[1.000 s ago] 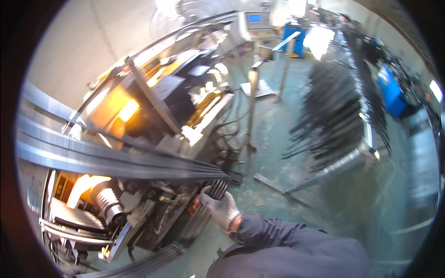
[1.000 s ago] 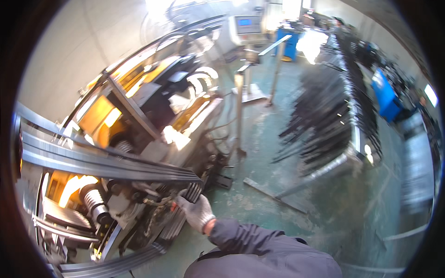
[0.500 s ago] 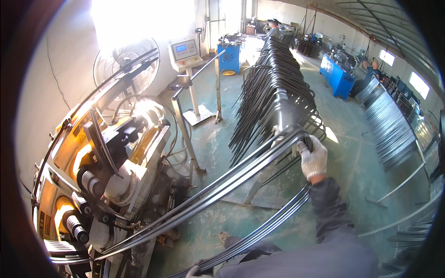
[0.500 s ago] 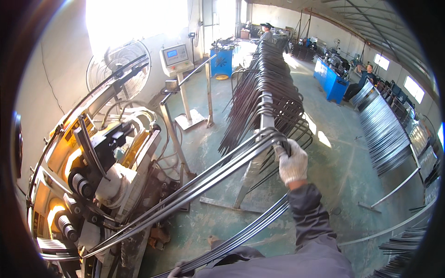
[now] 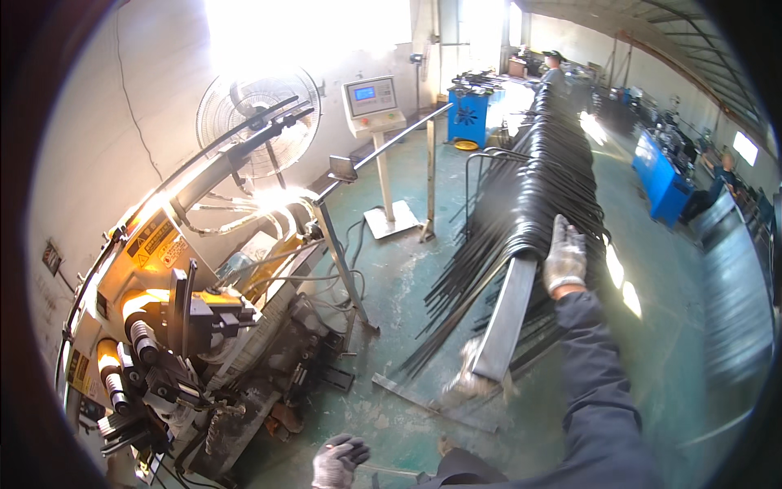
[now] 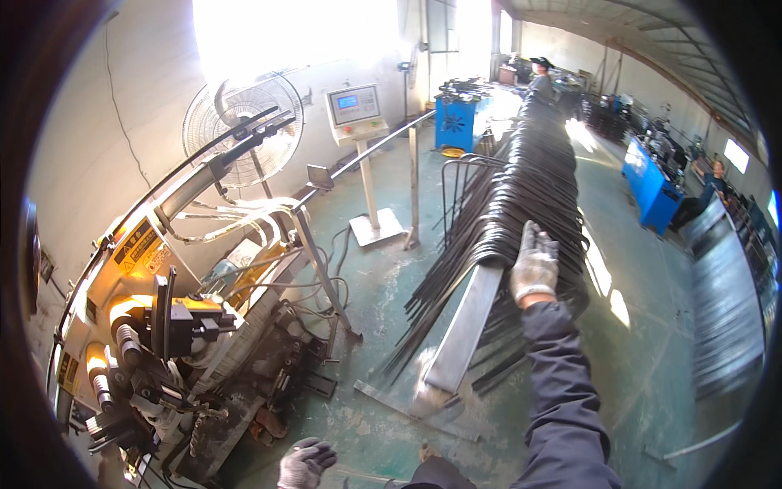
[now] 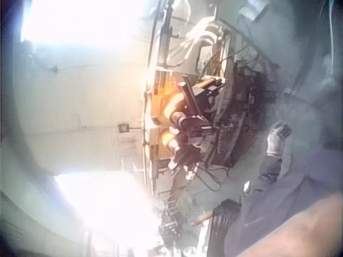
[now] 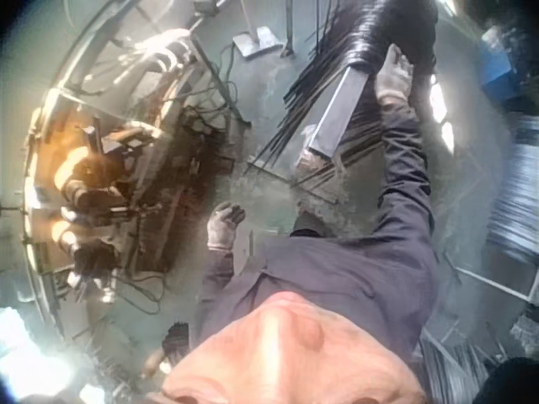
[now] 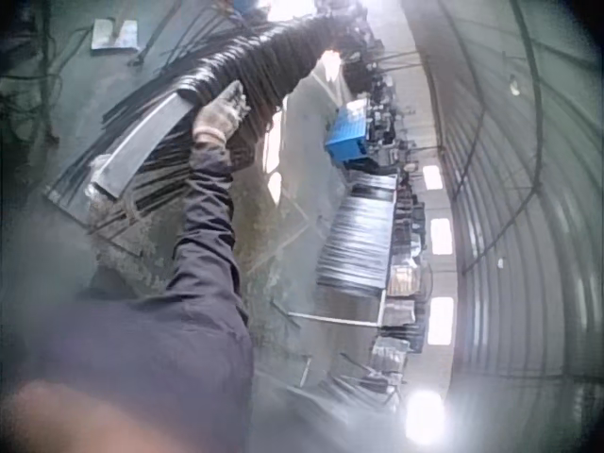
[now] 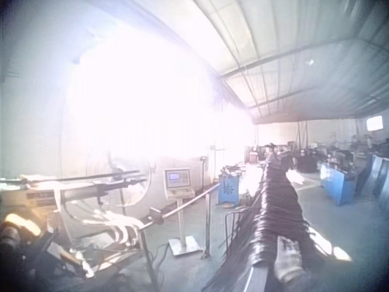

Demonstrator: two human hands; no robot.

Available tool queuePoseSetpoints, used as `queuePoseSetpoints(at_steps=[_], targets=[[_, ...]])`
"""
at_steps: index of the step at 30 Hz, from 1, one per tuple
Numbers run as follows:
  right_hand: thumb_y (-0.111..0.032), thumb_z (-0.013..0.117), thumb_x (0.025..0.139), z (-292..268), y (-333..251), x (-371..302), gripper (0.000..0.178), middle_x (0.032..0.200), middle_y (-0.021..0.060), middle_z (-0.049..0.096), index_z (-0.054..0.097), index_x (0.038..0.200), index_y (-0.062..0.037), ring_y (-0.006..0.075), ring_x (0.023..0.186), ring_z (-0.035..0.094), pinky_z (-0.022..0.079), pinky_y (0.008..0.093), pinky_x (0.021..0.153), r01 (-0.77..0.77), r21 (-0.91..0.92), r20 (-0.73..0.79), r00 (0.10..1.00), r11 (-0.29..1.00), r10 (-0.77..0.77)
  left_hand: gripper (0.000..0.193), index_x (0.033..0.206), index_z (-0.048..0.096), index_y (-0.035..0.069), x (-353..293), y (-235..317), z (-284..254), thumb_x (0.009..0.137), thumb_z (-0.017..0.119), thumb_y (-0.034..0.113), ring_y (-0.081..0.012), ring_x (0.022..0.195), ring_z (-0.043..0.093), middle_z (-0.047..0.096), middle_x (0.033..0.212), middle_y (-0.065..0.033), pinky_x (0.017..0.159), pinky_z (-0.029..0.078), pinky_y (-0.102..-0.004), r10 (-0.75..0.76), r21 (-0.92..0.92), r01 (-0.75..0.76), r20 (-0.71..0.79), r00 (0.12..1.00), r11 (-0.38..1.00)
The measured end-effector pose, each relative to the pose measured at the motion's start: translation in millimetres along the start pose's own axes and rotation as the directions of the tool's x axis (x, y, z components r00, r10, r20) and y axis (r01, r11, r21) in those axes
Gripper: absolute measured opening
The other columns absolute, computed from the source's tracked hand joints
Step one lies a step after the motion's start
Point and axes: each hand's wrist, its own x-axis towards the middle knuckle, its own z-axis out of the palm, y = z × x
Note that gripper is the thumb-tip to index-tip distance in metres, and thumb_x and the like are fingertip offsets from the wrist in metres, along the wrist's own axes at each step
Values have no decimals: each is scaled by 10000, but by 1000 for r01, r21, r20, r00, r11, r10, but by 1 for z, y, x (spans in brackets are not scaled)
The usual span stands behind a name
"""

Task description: The person repeatedly picks up bundles of long metal rods, feeds them into a bending machine, and removes the bent rods. The bent rods are stacked on a rack to the right of the machine.

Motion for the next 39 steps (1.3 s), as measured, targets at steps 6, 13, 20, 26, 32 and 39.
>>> queuePoseSetpoints(at_steps=[6, 13, 20, 26, 32, 39], targets=[[-193, 459, 1126, 31, 14, 114, 699, 1847, 99, 453, 357, 1816, -152, 393, 1674, 456, 254, 695, 1381, 173, -225, 93, 983, 959, -156, 454, 1467, 626, -50, 12, -59, 142, 1052, 744, 91, -433, 1108, 804, 785, 1247, -263, 1021, 666, -560, -236, 124, 232, 13, 972, 965], [-218, 437, 1158, 79, 34, 168, 665, 1862, 37, 423, 353, 1814, -283, 349, 1679, 443, 221, 698, 1386, 66, -171, 104, 993, 983, -49, 418, 1426, 645, -66, -38, -33, 104, 1045, 749, 72, -389, 1067, 810, 793, 1192, -252, 934, 696, -502, -37, 179, 90, -280, 959, 980], [-260, 499, 1102, 119, 30, 99, 589, 1611, 226, 573, 454, 1667, -98, 401, 1509, 548, 368, 559, 1280, 291, -52, -415, 864, 955, -286, 368, 1383, 661, -53, -146, -52, 22, 1052, 726, 92, -377, 1027, 815, 793, 1168, -222, 918, 692, -507, 75, -15, -96, -501, 862, 995], [-330, 633, 1043, 154, -85, -291, 452, 1326, 209, 717, 642, 1393, -45, 389, 1289, 687, 498, 513, 1104, 489, 541, 113, 764, 684, -635, 248, 1291, 750, 14, -289, -90, -114, 1054, 724, 82, -263, 1078, 805, 815, 1201, -126, 924, 660, -417, 787, 886, 2, -412, 459, 463], [-399, 767, 983, 73, -236, -623, 434, 1041, 191, 861, 829, 1120, 8, 376, 1070, 827, 628, 466, 928, 605, 729, 456, -83, 319, -886, 270, 1314, 754, 36, -523, -124, -245, 1062, 701, -46, -196, 1116, 757, 781, 1209, -73, 960, 618, -363, 985, 852, 495, -133, -107, 169], [-254, 829, 946, -235, -476, -805, 446, 1139, 226, 831, 750, 1302, 2, 398, 1087, 812, 632, 453, 977, 272, 956, -28, -289, -110, -957, 231, 1228, 813, 80, -759, -168, -329, 1009, 767, 137, -313, 1026, 808, 849, 1134, -120, 975, 646, -419, 665, 433, 521, -313, -678, 736]])
